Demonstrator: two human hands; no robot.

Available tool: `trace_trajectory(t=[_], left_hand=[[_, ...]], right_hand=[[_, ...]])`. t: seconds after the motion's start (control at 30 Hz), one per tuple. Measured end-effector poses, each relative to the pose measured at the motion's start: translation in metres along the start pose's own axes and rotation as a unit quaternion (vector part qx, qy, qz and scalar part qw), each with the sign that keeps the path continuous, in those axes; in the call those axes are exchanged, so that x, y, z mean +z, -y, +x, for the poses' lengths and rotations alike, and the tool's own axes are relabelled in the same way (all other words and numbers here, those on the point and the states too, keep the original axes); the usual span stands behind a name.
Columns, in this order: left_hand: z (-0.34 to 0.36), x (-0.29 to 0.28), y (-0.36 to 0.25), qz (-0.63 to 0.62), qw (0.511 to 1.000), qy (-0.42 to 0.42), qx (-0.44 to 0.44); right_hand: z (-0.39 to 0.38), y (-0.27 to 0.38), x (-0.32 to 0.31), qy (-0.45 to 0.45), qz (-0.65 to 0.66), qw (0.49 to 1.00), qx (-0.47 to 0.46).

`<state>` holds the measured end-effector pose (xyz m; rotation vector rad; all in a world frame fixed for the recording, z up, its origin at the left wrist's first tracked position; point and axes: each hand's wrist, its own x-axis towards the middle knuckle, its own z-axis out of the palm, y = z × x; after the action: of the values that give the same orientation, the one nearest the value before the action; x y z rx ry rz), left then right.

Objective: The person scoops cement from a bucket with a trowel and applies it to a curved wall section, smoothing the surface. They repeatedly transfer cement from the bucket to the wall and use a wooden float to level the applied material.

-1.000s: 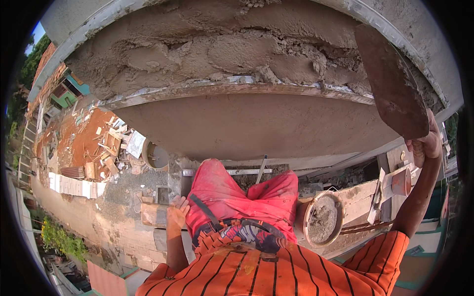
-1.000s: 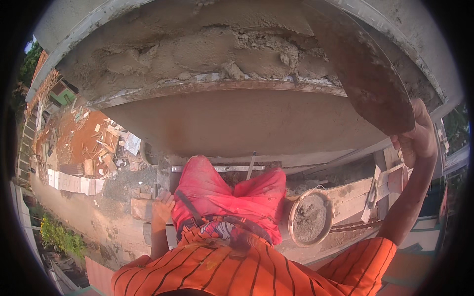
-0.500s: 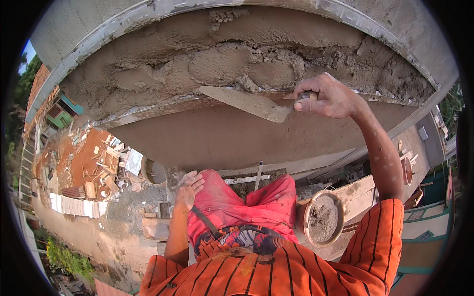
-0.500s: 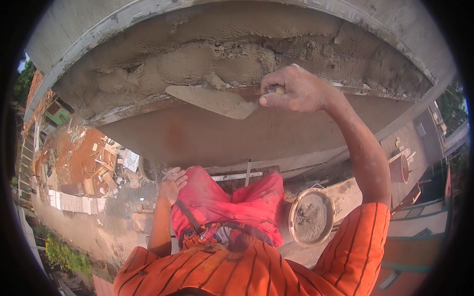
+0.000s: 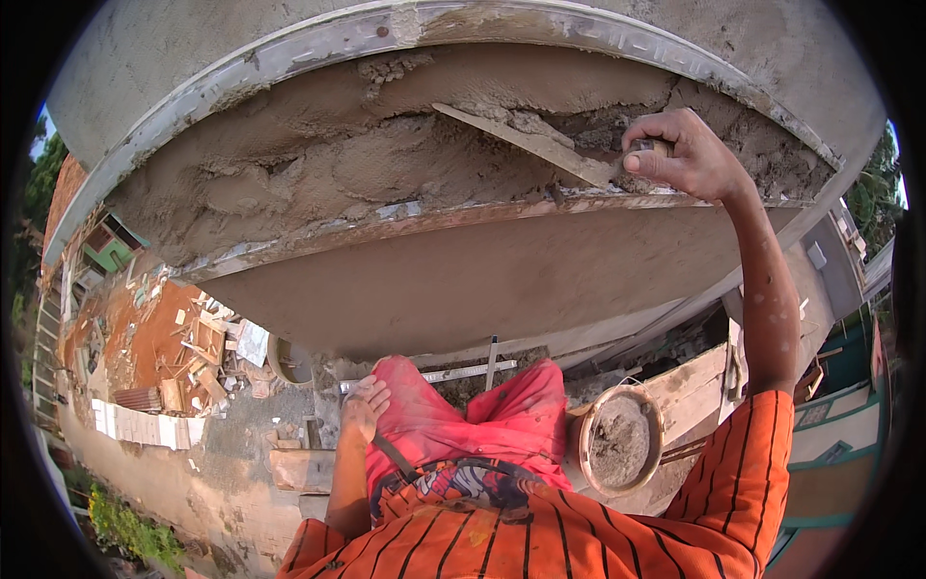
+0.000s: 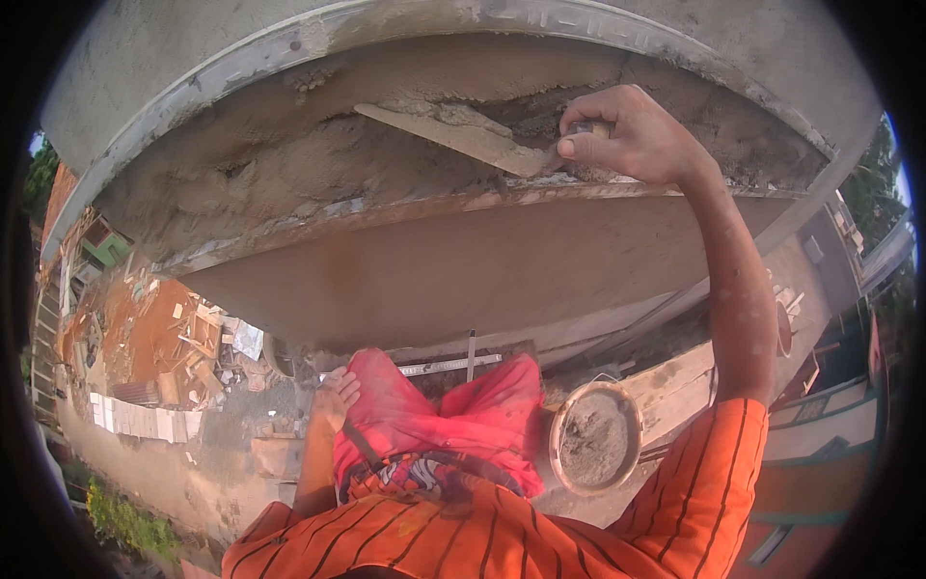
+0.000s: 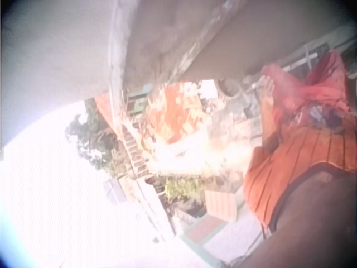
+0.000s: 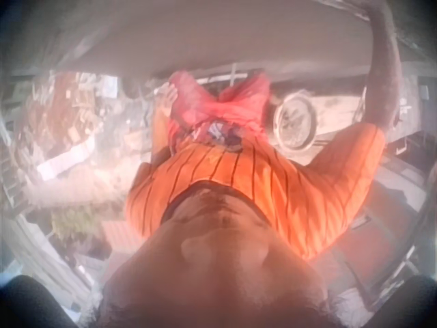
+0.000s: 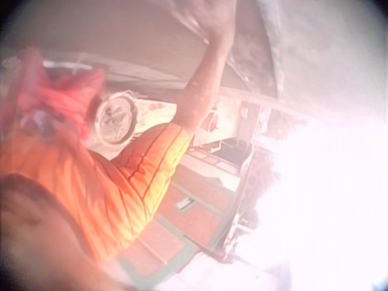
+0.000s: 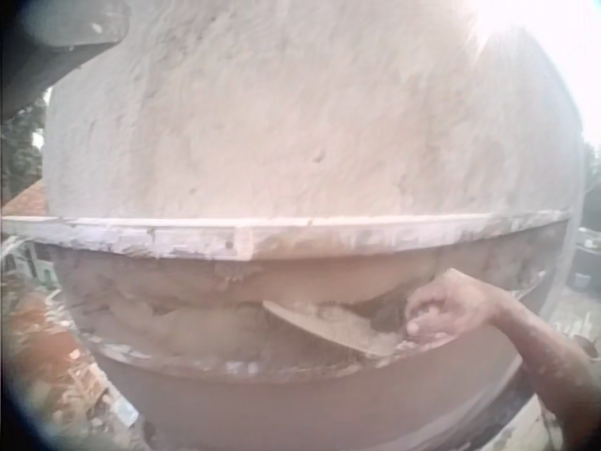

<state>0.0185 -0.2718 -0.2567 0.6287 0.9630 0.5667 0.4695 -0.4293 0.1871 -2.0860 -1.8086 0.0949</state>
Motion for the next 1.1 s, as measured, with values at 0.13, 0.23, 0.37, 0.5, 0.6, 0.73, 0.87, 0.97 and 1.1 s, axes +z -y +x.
trace_trajectory(t=[0.13, 0.23, 0.37, 0.5, 0.6, 0.73, 0.87, 0.97, 1.1], left_hand=[[0.008, 0.005, 0.002, 0.017, 1.000, 0.004, 0.002], [0.011, 0.005, 0.005, 0.014, 1.000, 0.020, -0.007], [0.007, 0.018, 0.003, 0.021, 0.999, 0.023, -0.022], [0.008, 0.017, 0.007, 0.031, 0.999, 0.024, -0.015], [0.009, 0.020, 0.006, 0.015, 0.999, 0.031, -0.018], [0.003, 0.027, 0.007, 0.019, 1.000, 0.020, -0.012], [0.007, 0.029, 0.011, 0.021, 0.999, 0.038, -0.010], [0.008, 0.022, 0.013, 0.026, 0.999, 0.021, -0.011], [0.011, 0.015, 0.006, 0.014, 0.997, 0.068, -0.031]], right_hand=[[-0.009, -0.026, -0.013, -0.035, -0.003, 0.999, -0.019], [-0.018, -0.036, -0.023, -0.047, -0.008, 0.999, -0.009], [-0.033, -0.039, -0.036, -0.061, -0.010, 0.998, 0.019], [-0.051, -0.053, -0.045, -0.095, -0.081, 0.992, 0.034], [-0.068, -0.049, -0.051, -0.132, -0.150, 0.978, 0.059], [-0.094, -0.010, -0.057, -0.172, -0.248, 0.948, 0.102], [-0.119, 0.024, -0.056, -0.179, -0.204, 0.961, 0.054], [-0.118, 0.046, -0.046, -0.060, -0.031, 0.994, -0.086], [-0.076, 0.050, -0.016, 0.171, 0.215, 0.943, -0.190]])
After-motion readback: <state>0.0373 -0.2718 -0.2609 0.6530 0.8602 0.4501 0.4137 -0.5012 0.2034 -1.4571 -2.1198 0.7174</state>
